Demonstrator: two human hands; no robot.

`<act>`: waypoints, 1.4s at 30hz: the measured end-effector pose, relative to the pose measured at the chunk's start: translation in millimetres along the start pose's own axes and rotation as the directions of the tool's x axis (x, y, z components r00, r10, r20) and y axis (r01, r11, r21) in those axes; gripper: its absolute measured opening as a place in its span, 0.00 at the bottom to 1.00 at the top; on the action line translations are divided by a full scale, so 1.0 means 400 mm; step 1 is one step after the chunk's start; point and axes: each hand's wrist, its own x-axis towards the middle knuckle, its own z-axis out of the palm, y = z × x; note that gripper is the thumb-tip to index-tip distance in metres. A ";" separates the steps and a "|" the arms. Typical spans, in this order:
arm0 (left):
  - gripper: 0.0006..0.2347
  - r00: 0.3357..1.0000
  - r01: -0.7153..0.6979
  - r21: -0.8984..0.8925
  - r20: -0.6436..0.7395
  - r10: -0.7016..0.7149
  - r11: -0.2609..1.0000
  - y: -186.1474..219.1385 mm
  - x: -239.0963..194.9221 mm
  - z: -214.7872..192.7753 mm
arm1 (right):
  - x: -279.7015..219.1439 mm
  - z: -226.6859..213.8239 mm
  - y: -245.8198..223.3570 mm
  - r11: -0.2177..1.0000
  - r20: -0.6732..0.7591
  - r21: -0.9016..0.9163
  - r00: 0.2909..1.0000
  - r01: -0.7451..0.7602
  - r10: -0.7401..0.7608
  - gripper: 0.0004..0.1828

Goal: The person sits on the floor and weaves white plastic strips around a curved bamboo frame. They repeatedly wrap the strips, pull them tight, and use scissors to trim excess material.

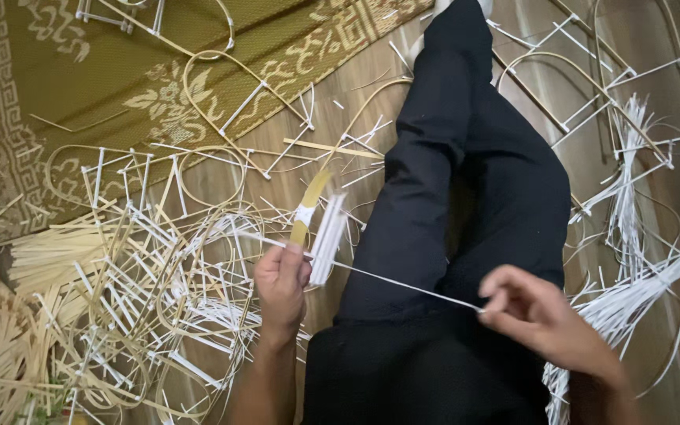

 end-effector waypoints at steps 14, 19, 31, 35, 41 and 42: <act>0.12 0.998 -0.033 0.077 0.056 0.028 0.996 0.035 -0.005 0.006 | -0.062 -0.154 -0.006 0.882 -0.459 -0.376 0.884 -0.283 0.088 0.07; 0.12 0.996 -0.082 0.090 0.049 0.077 0.993 0.049 0.000 -0.004 | -0.147 -0.216 -0.012 0.911 -0.060 -0.337 0.960 0.238 -0.273 0.05; 0.11 0.978 -0.061 0.638 -0.115 0.174 0.767 0.064 -0.006 0.032 | -0.121 -0.020 -0.168 0.869 -0.250 -0.476 0.927 0.135 -0.280 0.07; 0.14 0.901 -0.411 0.821 0.300 0.314 0.396 0.078 -0.093 0.177 | 0.058 0.217 -0.265 0.769 0.020 -0.524 0.908 0.366 -0.419 0.07; 0.11 0.842 -0.537 0.730 0.428 0.329 0.423 0.092 -0.128 0.201 | 0.131 0.314 -0.348 0.782 0.034 -0.479 0.898 0.400 -0.439 0.09; 0.10 0.836 -0.545 0.724 0.432 0.338 0.423 0.087 -0.129 0.198 | 0.134 0.317 -0.350 0.767 0.019 -0.506 0.895 0.394 -0.446 0.09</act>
